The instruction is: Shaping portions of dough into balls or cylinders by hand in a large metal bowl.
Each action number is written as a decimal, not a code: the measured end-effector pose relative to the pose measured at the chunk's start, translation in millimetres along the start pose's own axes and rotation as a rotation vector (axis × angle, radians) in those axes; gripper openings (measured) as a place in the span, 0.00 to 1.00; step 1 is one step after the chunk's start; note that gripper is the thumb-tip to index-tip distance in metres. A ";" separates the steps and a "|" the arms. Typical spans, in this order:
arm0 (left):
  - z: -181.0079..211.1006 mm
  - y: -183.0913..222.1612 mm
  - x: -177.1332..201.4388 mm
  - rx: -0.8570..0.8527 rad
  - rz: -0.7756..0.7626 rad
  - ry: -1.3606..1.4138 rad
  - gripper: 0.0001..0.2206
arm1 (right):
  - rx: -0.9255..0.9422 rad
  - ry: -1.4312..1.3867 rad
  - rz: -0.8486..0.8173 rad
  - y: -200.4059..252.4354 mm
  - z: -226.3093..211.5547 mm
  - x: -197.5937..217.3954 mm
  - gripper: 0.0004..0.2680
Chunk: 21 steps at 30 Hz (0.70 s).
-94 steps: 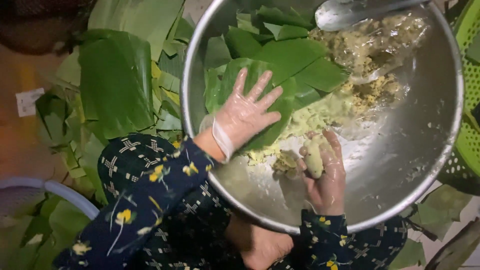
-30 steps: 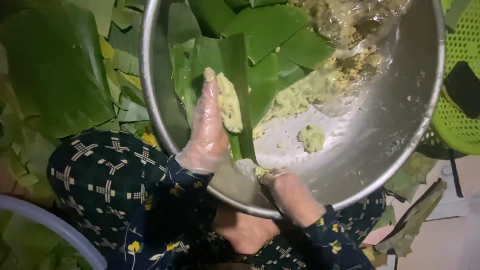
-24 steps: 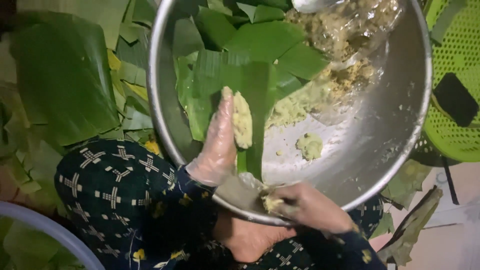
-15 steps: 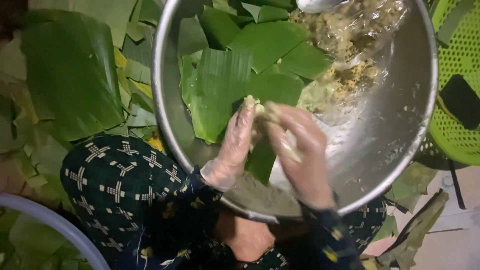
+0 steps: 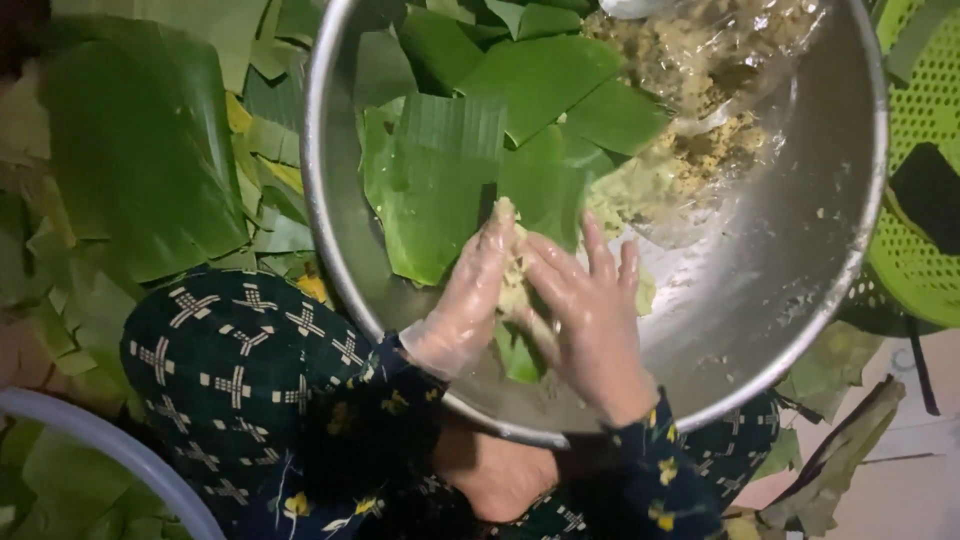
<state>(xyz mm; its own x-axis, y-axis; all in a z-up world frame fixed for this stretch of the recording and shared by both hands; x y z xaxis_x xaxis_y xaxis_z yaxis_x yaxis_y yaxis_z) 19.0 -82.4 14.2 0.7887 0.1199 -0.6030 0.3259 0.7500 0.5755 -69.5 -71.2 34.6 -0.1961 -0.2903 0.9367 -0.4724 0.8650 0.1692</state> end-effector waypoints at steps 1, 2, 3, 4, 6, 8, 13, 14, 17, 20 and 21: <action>-7.4 -5.4 5.6 0.003 0.006 0.001 0.36 | 0.001 -0.005 -0.004 -1.6 11.3 -12.3 0.23; -9.0 -9.6 15.8 -0.050 0.061 -0.035 0.29 | 0.017 -0.044 0.018 -3.0 21.3 -22.3 0.17; -8.0 -14.5 25.1 -0.107 0.112 -0.074 0.23 | 0.032 -0.081 0.046 -6.3 31.6 -30.7 0.11; -7.7 -13.4 24.7 -0.108 0.114 -0.076 0.23 | 0.033 -0.083 0.047 -3.1 23.4 -27.8 0.11; -4.6 -14.6 19.8 -0.123 0.063 -0.005 0.23 | -0.045 -0.111 0.015 -0.6 15.7 -24.5 0.16; -2.5 -13.8 23.9 -0.152 0.098 0.087 0.20 | -0.098 0.119 -0.060 20.1 -15.8 -52.9 0.22; -20.3 -11.3 43.7 -0.205 0.240 0.094 0.15 | -0.226 0.311 -0.438 19.7 -19.5 -65.4 0.25; -22.9 -8.0 44.0 -0.151 0.212 -0.007 0.23 | -0.088 -0.172 -0.281 13.9 -30.9 -35.9 0.23; -5.5 -9.2 29.8 0.037 0.231 -0.092 0.48 | -0.072 -0.734 0.084 17.9 -15.5 27.7 0.21; -22.2 -17.5 40.9 0.102 0.329 -0.036 0.47 | -0.164 -0.706 0.279 31.4 3.0 2.7 0.12; -29.2 -24.5 44.9 0.027 0.348 0.002 0.33 | -0.139 -0.572 0.300 35.0 3.2 -13.5 0.04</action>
<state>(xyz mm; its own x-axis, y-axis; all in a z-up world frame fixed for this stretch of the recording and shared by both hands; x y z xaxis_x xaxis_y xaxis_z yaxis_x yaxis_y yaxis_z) 31.2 -76.4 -43.2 0.8538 0.3671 -0.3691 0.0509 0.6467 0.7611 -86.2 -38.3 26.9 -0.7455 -0.1670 0.6453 -0.2185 0.9758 0.0001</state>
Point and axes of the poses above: each hand's wrist, its own y-axis away from the middle knuckle, its own x-axis out of the back of the hand, z = x × y, the point moved 9 cm from there along -y, towards the middle knuckle, and after that the axes turned 7 degrees about -z, right-handed, at the moved point
